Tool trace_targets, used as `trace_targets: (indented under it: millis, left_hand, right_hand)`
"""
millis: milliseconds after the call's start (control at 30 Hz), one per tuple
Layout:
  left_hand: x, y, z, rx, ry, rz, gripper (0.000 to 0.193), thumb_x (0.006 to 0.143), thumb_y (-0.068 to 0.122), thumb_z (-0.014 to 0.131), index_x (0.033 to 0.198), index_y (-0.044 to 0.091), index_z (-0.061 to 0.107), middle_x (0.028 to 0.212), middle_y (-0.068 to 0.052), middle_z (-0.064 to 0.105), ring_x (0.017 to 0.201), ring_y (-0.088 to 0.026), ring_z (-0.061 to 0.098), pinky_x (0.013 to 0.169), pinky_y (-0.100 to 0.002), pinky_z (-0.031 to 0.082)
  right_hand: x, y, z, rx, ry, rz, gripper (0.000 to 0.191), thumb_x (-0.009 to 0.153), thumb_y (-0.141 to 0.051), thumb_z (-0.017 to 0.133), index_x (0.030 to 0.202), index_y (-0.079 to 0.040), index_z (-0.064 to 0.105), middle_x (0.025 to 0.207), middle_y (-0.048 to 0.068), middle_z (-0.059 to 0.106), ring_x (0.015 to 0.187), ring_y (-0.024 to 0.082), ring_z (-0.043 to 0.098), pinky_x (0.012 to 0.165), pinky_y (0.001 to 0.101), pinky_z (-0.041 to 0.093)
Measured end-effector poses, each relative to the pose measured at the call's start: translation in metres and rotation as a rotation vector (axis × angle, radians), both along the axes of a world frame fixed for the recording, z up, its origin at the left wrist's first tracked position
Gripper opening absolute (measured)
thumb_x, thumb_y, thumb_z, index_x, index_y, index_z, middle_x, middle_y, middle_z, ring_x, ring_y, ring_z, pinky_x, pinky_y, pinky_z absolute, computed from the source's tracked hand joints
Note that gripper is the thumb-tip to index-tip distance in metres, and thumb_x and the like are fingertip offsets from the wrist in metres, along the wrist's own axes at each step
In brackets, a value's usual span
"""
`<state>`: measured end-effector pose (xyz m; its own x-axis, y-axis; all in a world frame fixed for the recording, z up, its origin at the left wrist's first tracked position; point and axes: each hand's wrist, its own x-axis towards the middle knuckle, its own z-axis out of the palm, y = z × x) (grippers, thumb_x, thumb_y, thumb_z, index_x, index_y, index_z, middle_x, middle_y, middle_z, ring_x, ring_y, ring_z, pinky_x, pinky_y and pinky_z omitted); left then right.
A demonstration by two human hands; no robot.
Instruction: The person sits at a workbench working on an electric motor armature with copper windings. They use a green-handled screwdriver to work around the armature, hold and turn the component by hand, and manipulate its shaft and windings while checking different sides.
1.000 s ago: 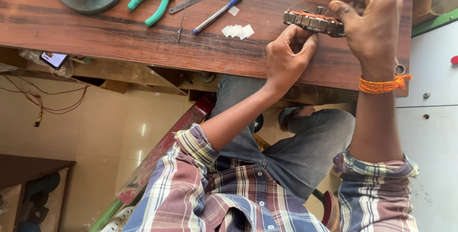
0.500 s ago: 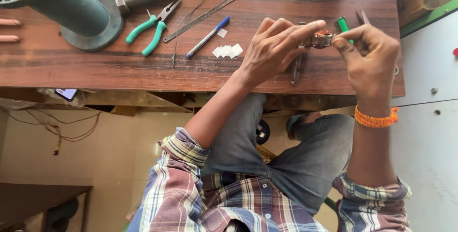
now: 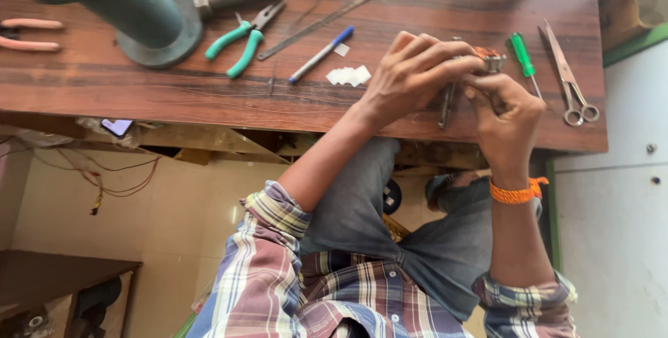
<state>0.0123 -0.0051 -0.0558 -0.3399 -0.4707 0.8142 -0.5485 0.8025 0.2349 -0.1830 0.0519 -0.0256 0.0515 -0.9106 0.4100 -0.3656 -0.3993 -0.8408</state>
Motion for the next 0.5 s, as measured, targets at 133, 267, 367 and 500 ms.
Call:
trace_targets:
  millis: [133,267,367,500]
  left_hand:
    - [-0.001,-0.001,-0.002,-0.091,-0.084,0.019,0.044,0.09,0.024,0.07,0.132,0.036,0.061,0.139,0.007,0.054,0.118,-0.015,0.056,0.1,-0.035,0.043]
    - [-0.004,0.004,-0.007,-0.199,-0.124,0.036,0.034,0.092,0.022,0.069,0.126,0.026,0.064,0.14,0.003,0.053,0.12,-0.019,0.054,0.103,-0.037,0.045]
    - [-0.005,0.006,-0.01,-0.236,-0.202,0.006,0.027,0.094,0.02,0.07,0.12,0.017,0.068,0.133,0.003,0.056,0.11,-0.017,0.056,0.095,-0.036,0.049]
    - [-0.004,0.009,-0.012,-0.217,-0.17,-0.002,0.015,0.095,0.016,0.071,0.11,0.014,0.071,0.125,0.002,0.063,0.096,-0.011,0.062,0.078,-0.029,0.054]
  right_hand:
    - [-0.008,-0.004,-0.017,0.029,-0.018,-0.035,0.006,0.103,0.003,0.075,0.101,0.003,0.07,0.073,-0.007,0.05,0.068,-0.001,0.039,0.061,0.02,0.029]
    - [-0.013,0.0,-0.023,-0.009,0.01,-0.046,0.007,0.104,0.002,0.076,0.1,0.004,0.072,0.073,-0.006,0.053,0.067,-0.001,0.041,0.058,0.0189,0.03]
    - [-0.018,0.006,-0.018,0.017,0.003,-0.02,0.005,0.104,0.001,0.075,0.102,0.003,0.072,0.077,-0.006,0.06,0.069,-0.002,0.047,0.063,0.0198,0.035]
    - [-0.033,0.021,0.0,0.076,0.224,-0.063,0.006,0.103,-0.001,0.078,0.102,0.002,0.073,0.071,-0.001,0.061,0.068,0.003,0.048,0.062,0.0221,0.037]
